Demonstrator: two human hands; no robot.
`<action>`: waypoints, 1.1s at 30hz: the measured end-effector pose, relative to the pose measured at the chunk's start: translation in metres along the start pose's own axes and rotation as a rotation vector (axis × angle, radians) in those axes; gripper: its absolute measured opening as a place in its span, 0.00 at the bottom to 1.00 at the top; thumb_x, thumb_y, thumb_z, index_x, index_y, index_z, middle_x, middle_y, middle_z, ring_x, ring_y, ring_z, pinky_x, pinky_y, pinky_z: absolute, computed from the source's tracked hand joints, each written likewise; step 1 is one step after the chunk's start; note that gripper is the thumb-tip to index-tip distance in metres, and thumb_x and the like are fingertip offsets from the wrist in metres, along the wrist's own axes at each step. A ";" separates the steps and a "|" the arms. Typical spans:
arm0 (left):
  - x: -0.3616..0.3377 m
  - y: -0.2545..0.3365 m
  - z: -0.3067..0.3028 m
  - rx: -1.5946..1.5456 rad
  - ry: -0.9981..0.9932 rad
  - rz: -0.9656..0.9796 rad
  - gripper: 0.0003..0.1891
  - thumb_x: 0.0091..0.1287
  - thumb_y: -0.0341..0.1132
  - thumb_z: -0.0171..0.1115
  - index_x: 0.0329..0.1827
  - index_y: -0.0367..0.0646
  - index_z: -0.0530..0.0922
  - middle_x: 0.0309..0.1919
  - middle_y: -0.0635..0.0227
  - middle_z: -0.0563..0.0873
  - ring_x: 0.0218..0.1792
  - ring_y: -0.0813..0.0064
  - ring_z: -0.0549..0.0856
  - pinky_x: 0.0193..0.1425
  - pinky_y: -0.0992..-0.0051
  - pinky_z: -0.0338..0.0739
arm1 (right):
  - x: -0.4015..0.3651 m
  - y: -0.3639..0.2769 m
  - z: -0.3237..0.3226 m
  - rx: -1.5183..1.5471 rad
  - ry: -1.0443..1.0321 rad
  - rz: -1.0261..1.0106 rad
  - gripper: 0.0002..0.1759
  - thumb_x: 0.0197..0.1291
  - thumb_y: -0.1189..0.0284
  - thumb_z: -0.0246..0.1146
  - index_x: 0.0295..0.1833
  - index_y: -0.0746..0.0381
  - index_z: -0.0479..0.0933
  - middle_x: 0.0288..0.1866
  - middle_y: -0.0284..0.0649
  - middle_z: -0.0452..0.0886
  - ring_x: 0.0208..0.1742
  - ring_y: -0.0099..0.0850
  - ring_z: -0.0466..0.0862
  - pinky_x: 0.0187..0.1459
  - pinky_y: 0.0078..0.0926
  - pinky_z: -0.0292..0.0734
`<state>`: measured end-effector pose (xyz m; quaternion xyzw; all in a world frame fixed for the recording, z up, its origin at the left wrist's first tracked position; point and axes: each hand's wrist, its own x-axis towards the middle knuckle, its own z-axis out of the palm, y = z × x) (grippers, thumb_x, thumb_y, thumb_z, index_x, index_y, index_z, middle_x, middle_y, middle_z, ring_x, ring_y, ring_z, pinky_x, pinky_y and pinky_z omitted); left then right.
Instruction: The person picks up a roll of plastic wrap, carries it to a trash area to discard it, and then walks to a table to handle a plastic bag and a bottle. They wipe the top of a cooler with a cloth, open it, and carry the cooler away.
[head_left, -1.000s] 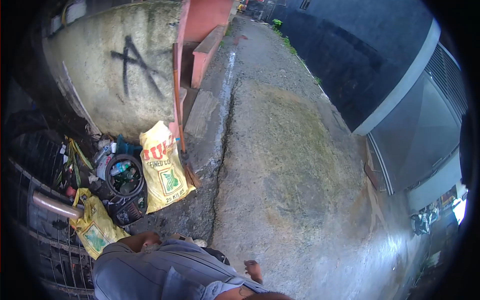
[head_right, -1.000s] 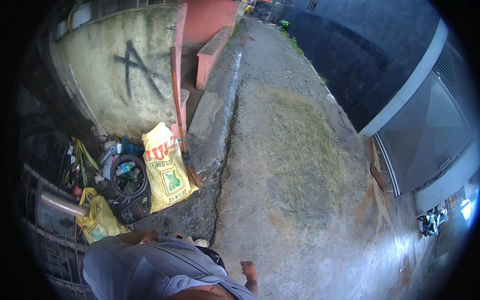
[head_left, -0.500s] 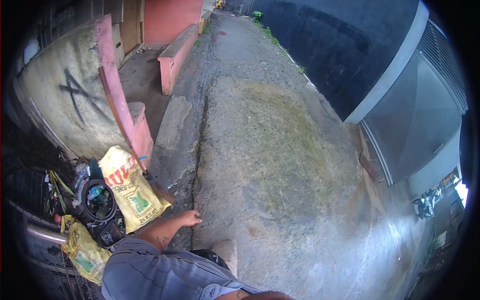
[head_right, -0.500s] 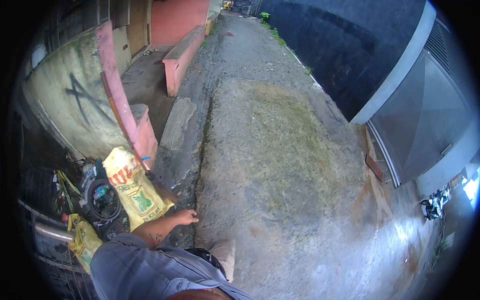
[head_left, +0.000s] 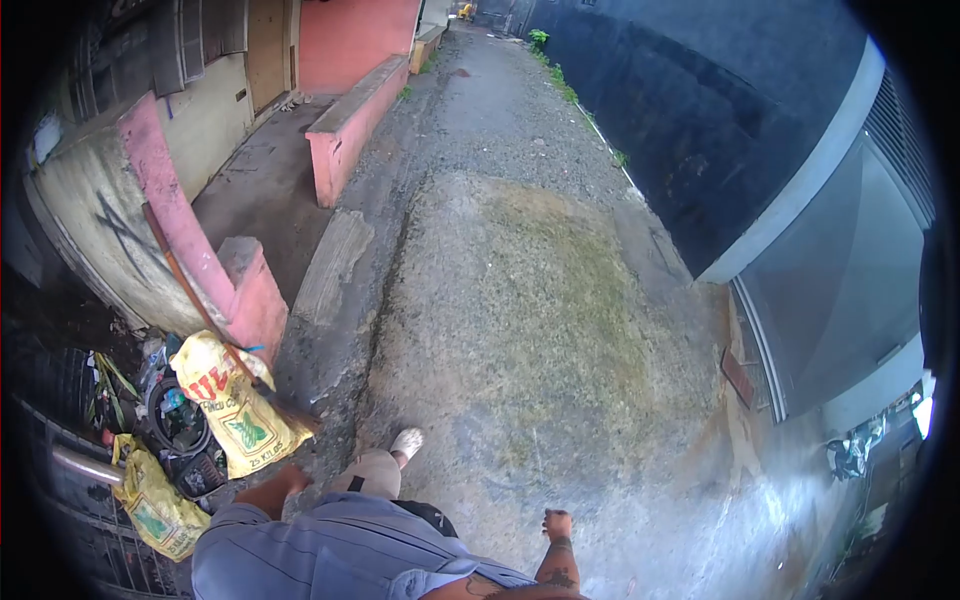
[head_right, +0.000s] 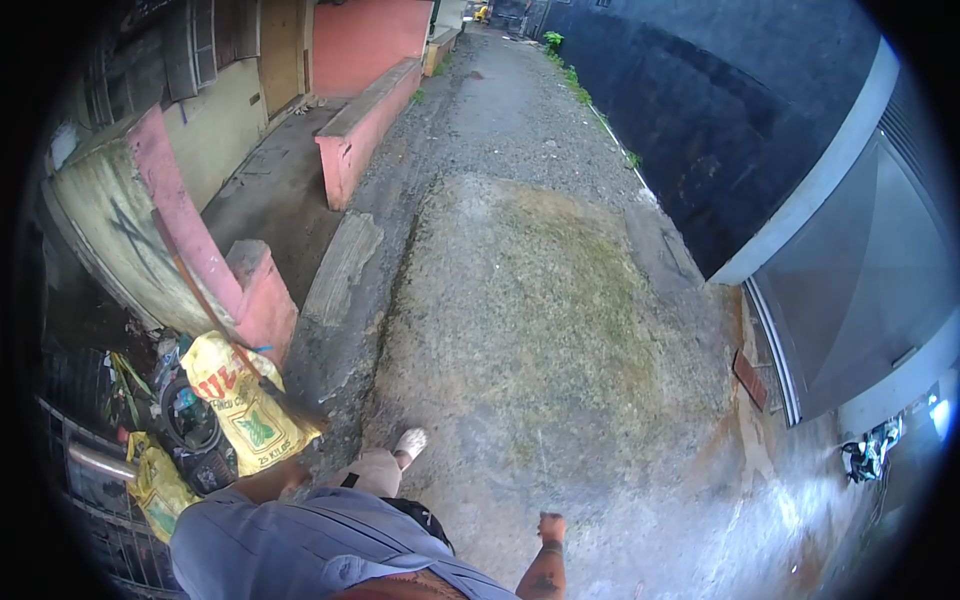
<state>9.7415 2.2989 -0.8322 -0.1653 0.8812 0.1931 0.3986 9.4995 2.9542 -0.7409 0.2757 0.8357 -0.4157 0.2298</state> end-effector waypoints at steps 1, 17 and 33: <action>0.012 -0.012 0.014 -0.027 -0.061 -0.033 0.25 0.56 0.55 0.58 0.40 0.39 0.81 0.45 0.49 0.81 0.46 0.54 0.81 0.51 0.62 0.75 | 0.016 -0.029 -0.002 0.016 0.032 -0.033 0.10 0.55 0.69 0.58 0.34 0.65 0.76 0.24 0.38 0.77 0.21 0.28 0.77 0.20 0.27 0.72; 0.158 0.261 -0.429 -0.443 0.489 0.261 0.22 0.57 0.50 0.60 0.42 0.39 0.78 0.41 0.51 0.82 0.45 0.53 0.80 0.47 0.61 0.74 | 0.157 -0.156 0.129 -0.691 -0.540 -0.950 0.14 0.55 0.64 0.56 0.36 0.64 0.78 0.30 0.42 0.81 0.28 0.33 0.82 0.24 0.35 0.77; 0.314 0.313 -0.389 0.084 0.143 0.154 0.17 0.59 0.49 0.53 0.40 0.48 0.83 0.38 0.54 0.83 0.43 0.53 0.82 0.47 0.59 0.75 | 0.374 -0.243 0.025 -1.011 -0.533 -0.985 0.16 0.53 0.57 0.53 0.32 0.59 0.74 0.30 0.47 0.81 0.32 0.42 0.82 0.32 0.42 0.76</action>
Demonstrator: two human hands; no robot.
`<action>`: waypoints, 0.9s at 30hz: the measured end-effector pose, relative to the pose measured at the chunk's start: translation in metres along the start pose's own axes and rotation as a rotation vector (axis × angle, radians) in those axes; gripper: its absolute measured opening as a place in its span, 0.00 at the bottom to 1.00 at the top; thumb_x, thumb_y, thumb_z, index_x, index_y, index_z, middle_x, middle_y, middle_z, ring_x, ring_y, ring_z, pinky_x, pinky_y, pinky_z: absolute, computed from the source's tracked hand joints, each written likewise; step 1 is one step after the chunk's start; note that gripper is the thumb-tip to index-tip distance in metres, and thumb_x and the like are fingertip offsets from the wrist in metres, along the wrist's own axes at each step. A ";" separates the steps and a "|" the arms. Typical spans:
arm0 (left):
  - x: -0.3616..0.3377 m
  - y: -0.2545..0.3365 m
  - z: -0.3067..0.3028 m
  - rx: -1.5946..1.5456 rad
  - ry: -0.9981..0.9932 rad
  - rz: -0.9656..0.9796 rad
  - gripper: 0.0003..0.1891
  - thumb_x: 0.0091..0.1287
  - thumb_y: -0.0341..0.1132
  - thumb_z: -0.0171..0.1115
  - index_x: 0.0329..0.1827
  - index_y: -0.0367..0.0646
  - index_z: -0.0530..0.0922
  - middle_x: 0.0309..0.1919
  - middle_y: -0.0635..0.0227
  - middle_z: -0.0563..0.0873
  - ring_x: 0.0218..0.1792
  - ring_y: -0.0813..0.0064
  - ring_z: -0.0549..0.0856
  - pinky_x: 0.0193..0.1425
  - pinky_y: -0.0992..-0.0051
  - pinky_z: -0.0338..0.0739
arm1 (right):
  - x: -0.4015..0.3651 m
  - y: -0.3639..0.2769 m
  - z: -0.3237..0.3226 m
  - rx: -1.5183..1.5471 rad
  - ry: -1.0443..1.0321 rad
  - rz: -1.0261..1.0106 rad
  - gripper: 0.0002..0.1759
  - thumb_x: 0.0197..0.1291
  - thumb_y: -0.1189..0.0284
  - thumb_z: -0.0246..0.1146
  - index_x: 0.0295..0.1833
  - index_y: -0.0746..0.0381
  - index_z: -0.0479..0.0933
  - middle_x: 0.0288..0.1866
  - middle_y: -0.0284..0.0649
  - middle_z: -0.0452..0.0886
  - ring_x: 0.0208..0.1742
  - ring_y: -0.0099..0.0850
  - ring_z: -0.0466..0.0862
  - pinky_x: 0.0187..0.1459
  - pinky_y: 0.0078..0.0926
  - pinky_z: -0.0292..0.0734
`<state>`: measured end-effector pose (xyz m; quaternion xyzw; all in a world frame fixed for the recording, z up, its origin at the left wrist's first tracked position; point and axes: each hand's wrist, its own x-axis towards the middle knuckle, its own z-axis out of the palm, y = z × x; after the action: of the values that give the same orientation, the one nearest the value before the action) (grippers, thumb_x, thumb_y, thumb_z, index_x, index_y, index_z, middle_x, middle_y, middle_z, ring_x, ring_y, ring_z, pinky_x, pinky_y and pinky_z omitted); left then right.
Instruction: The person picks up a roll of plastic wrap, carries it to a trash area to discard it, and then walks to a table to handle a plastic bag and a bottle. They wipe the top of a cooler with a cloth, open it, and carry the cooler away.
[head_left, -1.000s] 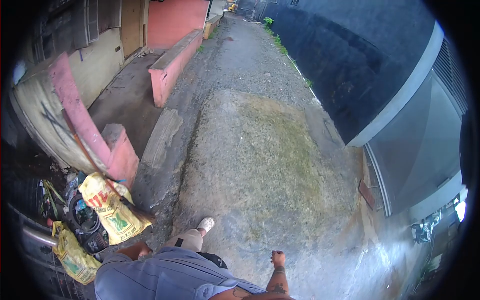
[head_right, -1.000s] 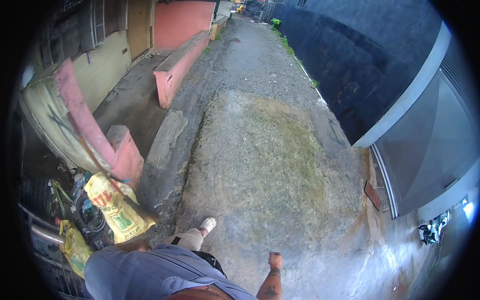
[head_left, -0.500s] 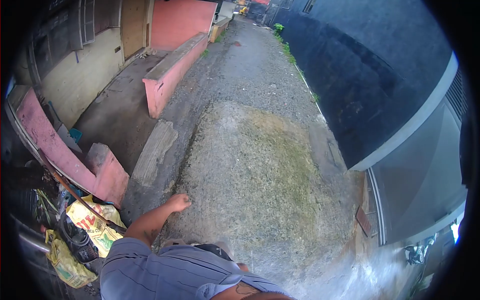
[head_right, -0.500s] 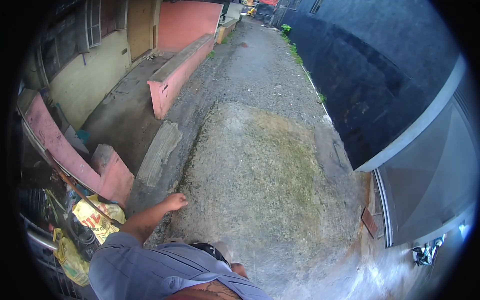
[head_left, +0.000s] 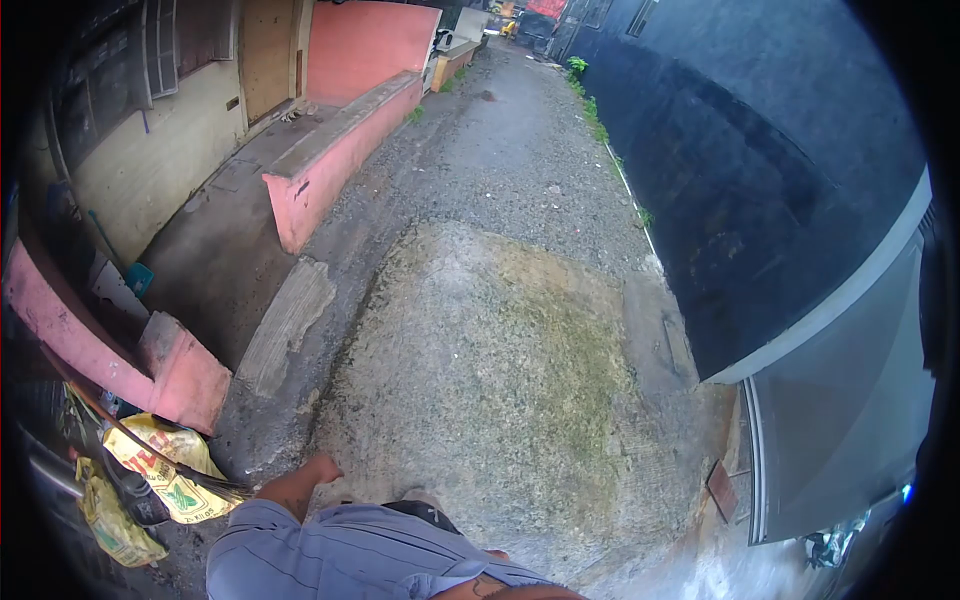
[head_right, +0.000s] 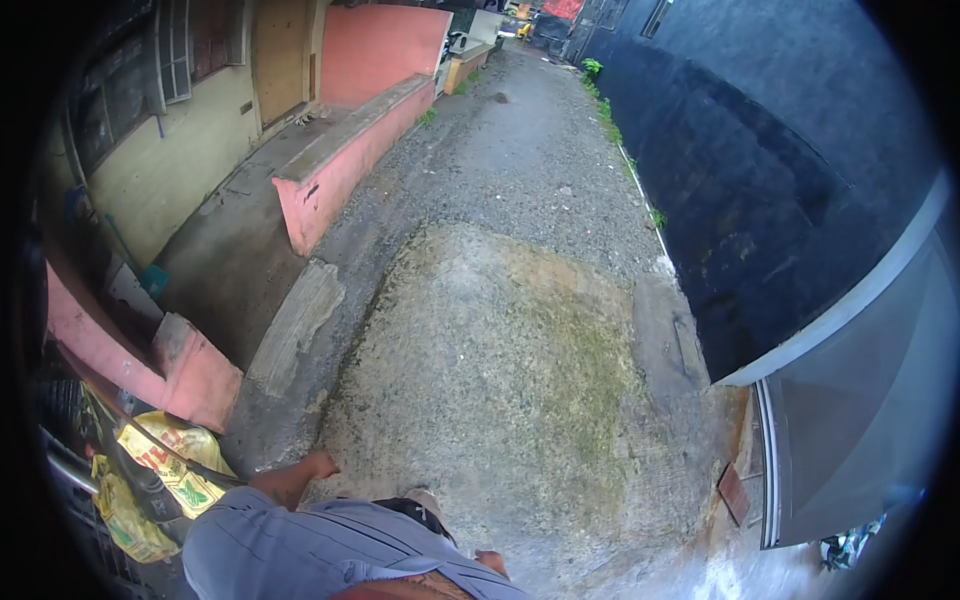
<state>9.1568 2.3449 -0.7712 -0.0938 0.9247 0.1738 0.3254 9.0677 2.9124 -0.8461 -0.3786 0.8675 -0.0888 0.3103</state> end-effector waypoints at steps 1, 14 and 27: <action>-0.024 0.013 -0.012 -0.153 -0.092 -0.232 0.16 0.60 0.46 0.52 0.42 0.50 0.82 0.41 0.55 0.83 0.44 0.53 0.82 0.49 0.59 0.75 | 0.010 0.040 0.032 0.003 0.055 -0.046 0.17 0.53 0.55 0.53 0.33 0.59 0.75 0.33 0.46 0.81 0.35 0.43 0.82 0.34 0.42 0.76; 0.029 0.100 -0.148 -0.332 -0.299 -0.214 0.19 0.54 0.32 0.54 0.52 0.51 0.78 0.44 0.58 0.82 0.44 0.60 0.83 0.44 0.65 0.80 | 0.169 0.161 -0.165 0.675 0.248 0.175 0.07 0.56 0.67 0.56 0.33 0.58 0.75 0.25 0.33 0.75 0.25 0.28 0.78 0.21 0.29 0.68; 0.311 0.084 -0.294 -0.722 0.329 -0.244 0.20 0.53 0.46 0.61 0.43 0.43 0.79 0.39 0.52 0.83 0.43 0.57 0.82 0.47 0.65 0.75 | 0.298 0.147 -0.376 0.606 -0.077 0.208 0.13 0.58 0.63 0.53 0.35 0.59 0.79 0.27 0.40 0.79 0.28 0.29 0.79 0.25 0.33 0.72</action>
<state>8.7256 2.2911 -0.7326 -0.3370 0.8262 0.4298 0.1379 8.5965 2.7719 -0.7463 -0.1813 0.8233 -0.2962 0.4490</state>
